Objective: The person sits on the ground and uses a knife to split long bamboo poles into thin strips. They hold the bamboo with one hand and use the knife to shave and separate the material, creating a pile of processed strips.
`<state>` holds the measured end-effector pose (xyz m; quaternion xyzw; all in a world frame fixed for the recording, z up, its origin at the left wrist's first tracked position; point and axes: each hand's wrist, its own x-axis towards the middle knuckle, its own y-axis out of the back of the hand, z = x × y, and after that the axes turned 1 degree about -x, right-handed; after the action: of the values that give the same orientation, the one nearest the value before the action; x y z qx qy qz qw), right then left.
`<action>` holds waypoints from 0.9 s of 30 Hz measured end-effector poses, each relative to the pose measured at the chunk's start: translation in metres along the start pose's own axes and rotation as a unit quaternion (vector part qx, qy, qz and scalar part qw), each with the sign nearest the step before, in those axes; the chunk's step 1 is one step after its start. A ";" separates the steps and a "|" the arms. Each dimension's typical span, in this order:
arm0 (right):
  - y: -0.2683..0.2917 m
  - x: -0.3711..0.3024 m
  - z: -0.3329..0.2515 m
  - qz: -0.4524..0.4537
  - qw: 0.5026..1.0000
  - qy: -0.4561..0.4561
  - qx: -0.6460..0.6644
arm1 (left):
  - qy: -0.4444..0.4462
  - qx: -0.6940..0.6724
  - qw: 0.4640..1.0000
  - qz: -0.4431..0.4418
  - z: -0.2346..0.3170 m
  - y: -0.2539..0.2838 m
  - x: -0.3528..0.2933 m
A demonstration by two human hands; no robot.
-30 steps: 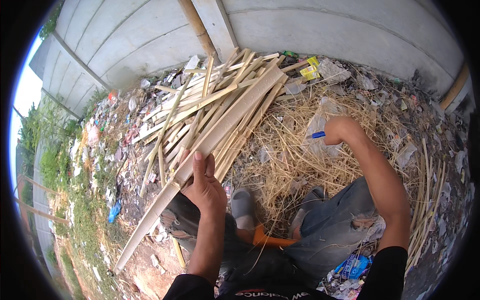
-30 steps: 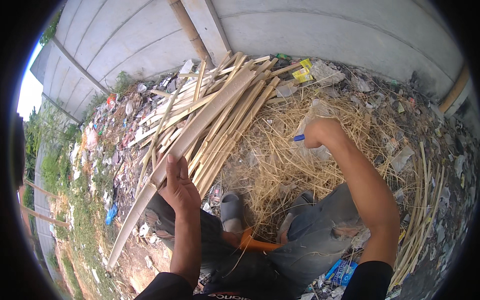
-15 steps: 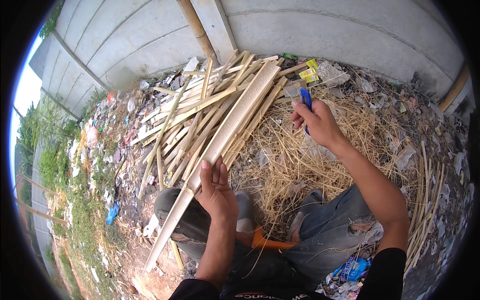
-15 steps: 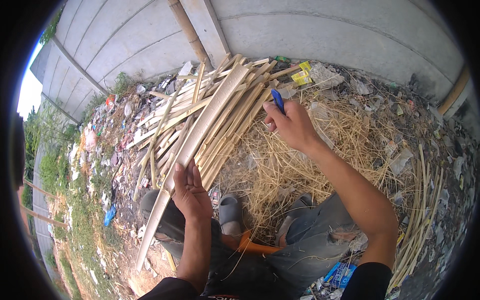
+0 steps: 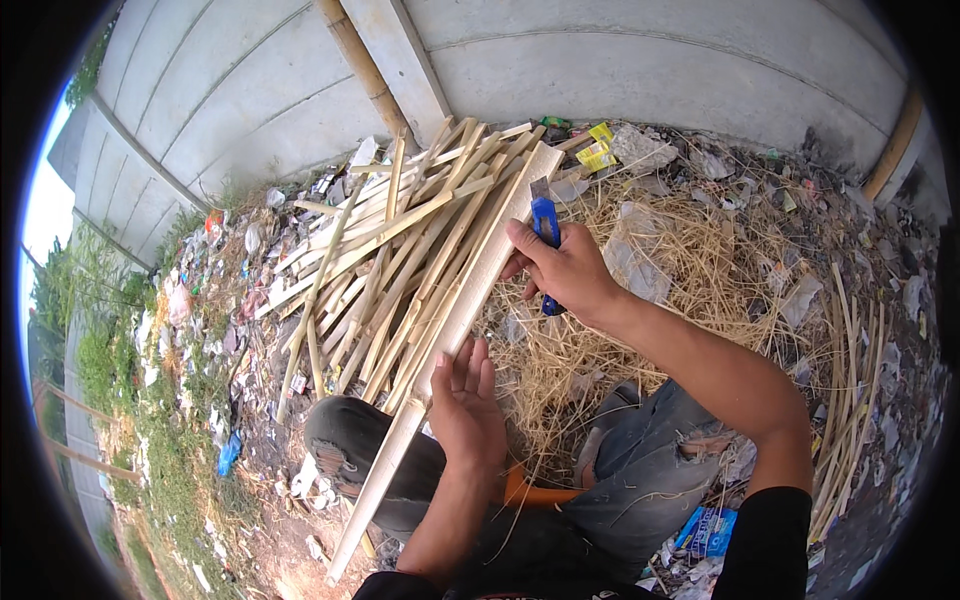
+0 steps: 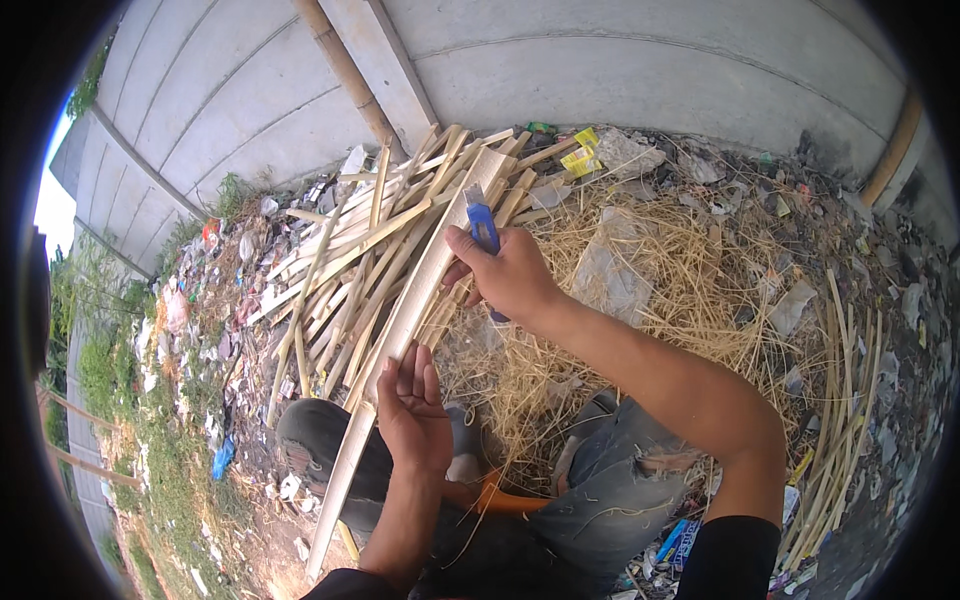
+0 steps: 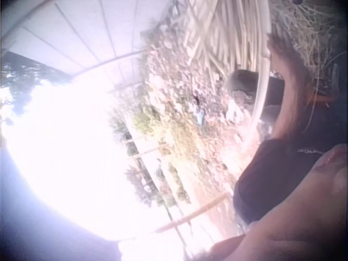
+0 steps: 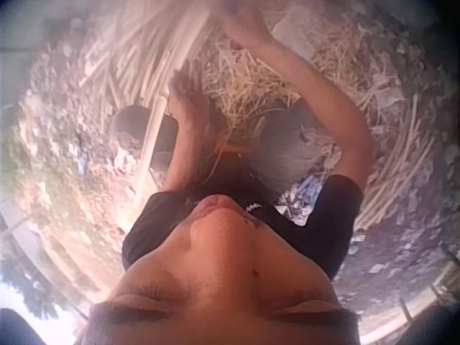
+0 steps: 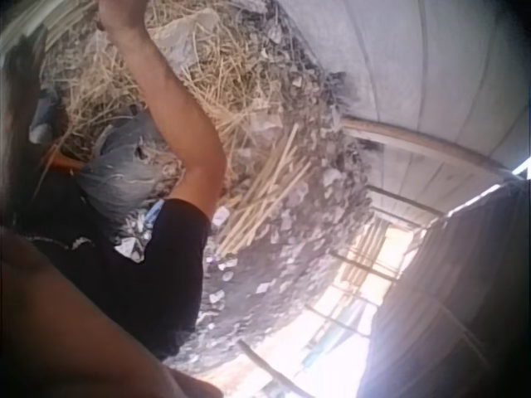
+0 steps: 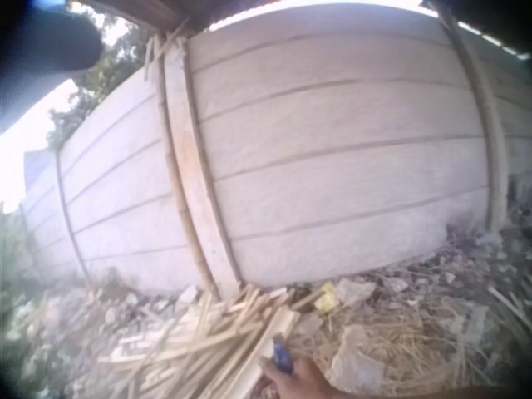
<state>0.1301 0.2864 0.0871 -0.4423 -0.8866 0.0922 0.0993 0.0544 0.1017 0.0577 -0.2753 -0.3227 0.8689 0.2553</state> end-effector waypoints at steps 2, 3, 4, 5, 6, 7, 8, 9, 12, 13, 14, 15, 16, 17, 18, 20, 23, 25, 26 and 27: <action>0.007 0.005 0.000 0.014 1.000 -0.015 -0.011 | 0.015 -0.003 1.000 0.012 0.001 0.002 -0.001; 0.013 0.007 0.000 0.023 0.999 -0.024 -0.019 | 0.021 0.002 1.000 0.011 -0.001 0.003 -0.003; 0.018 0.010 0.000 0.036 0.999 -0.012 -0.018 | 0.027 0.007 1.000 0.010 -0.002 0.005 -0.003; 0.024 0.014 -0.001 0.049 0.999 0.000 -0.018 | 0.033 0.013 0.999 0.009 -0.003 0.008 -0.005; 0.028 0.016 0.000 0.062 0.998 0.011 -0.017 | 0.089 0.037 0.995 -0.040 -0.001 0.014 -0.007; 0.029 0.017 -0.002 0.081 0.997 0.006 0.000 | 0.143 0.057 0.984 -0.090 0.004 0.023 -0.009; 0.031 0.016 -0.003 0.092 0.996 -0.001 -0.002 | 0.197 0.077 0.967 -0.141 0.008 0.032 -0.013; 0.032 0.017 -0.002 0.097 0.995 -0.009 0.000 | 0.229 0.080 0.952 -0.185 0.011 0.044 -0.021; 0.048 0.020 0.001 0.092 0.995 -0.031 0.014 | 0.265 0.048 0.931 -0.247 0.003 0.079 -0.048; 0.050 0.019 0.000 0.096 0.995 -0.033 0.016 | 0.248 0.127 0.927 -0.250 0.003 0.090 -0.056; 0.052 0.018 -0.001 0.099 0.994 -0.034 0.019 | 0.204 0.106 0.949 -0.217 0.003 0.094 -0.057; 0.054 0.019 -0.002 0.102 0.994 -0.039 0.022 | 0.161 0.086 0.966 -0.181 0.005 0.098 -0.059; 0.055 0.019 -0.003 0.103 0.993 -0.050 0.028 | 0.116 0.066 0.980 -0.144 0.008 0.099 -0.058; 0.056 0.018 -0.006 0.104 0.992 -0.061 0.035 | 0.056 0.030 0.991 -0.116 0.013 0.097 -0.045; 0.056 0.017 -0.009 0.105 0.991 -0.071 0.040 | 0.016 -0.060 0.995 -0.082 0.023 0.089 -0.034; 0.059 0.016 -0.013 0.079 0.991 -0.096 0.045 | -0.105 -0.071 0.988 -0.087 0.041 0.064 -0.010; 0.058 0.013 -0.018 0.029 0.987 -0.154 0.018 | -0.292 -0.042 0.954 -0.063 0.081 0.027 0.029; 0.064 0.011 -0.021 -0.076 0.968 -0.160 -0.177 | -0.384 -0.060 0.920 -0.052 0.119 0.016 0.062; 0.066 0.010 -0.023 -0.128 0.941 -0.159 -0.269 | -0.408 -0.056 0.897 -0.159 0.145 0.023 0.080; 0.066 0.011 -0.024 -0.148 0.912 -0.169 -0.343 | -0.432 -0.059 0.891 -0.129 0.162 0.002 0.080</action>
<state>0.1803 0.3364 0.0949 -0.2905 -0.9225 -0.1600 -0.1974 -0.1078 0.0821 0.1345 0.1568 -0.4844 0.8408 0.1842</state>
